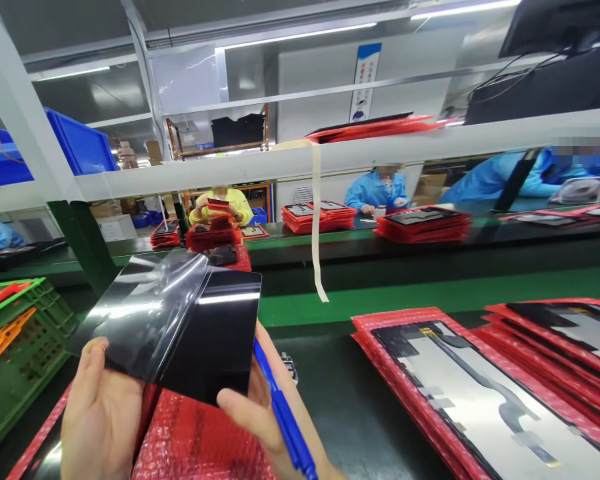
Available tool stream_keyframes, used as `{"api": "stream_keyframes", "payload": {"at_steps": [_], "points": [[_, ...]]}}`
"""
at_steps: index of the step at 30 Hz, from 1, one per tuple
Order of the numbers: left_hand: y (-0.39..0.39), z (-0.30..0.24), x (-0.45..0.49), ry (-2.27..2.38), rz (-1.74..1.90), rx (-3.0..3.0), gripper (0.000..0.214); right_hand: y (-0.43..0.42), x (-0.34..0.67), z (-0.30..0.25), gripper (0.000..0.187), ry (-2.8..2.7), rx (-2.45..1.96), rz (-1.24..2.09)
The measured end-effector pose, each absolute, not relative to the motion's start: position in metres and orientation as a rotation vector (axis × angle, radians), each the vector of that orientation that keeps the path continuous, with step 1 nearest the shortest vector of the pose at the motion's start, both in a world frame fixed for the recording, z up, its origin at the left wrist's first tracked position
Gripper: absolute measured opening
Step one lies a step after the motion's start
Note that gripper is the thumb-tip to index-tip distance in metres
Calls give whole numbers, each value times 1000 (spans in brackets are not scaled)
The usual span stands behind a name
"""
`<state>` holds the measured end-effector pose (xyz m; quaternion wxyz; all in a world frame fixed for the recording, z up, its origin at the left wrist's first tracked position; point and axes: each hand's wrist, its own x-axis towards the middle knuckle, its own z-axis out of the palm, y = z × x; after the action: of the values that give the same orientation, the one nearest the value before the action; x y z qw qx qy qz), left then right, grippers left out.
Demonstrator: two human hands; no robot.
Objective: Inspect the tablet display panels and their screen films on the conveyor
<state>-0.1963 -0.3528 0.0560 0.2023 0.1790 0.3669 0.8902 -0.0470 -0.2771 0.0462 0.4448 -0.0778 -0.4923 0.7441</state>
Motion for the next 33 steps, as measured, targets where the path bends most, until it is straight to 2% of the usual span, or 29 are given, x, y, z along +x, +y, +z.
{"api": "stream_keyframes", "payload": {"at_steps": [6,15,23,28,33], "points": [[-361,59,-188,932,2573,578,10,-281,-46,40,93,-1367,-275,1722],[-357,73,-202,954,2598,396,8,-286,-42,21,89,-1272,-65,1951],[-351,76,-207,959,2576,396,6,-285,-45,28,87,-1347,73,1974],[-350,75,-211,939,2559,419,5,-286,-47,37,75,-1281,26,1998],[-348,68,-225,1056,2639,345,2,-284,-47,46,47,-1246,-25,1996]]}}
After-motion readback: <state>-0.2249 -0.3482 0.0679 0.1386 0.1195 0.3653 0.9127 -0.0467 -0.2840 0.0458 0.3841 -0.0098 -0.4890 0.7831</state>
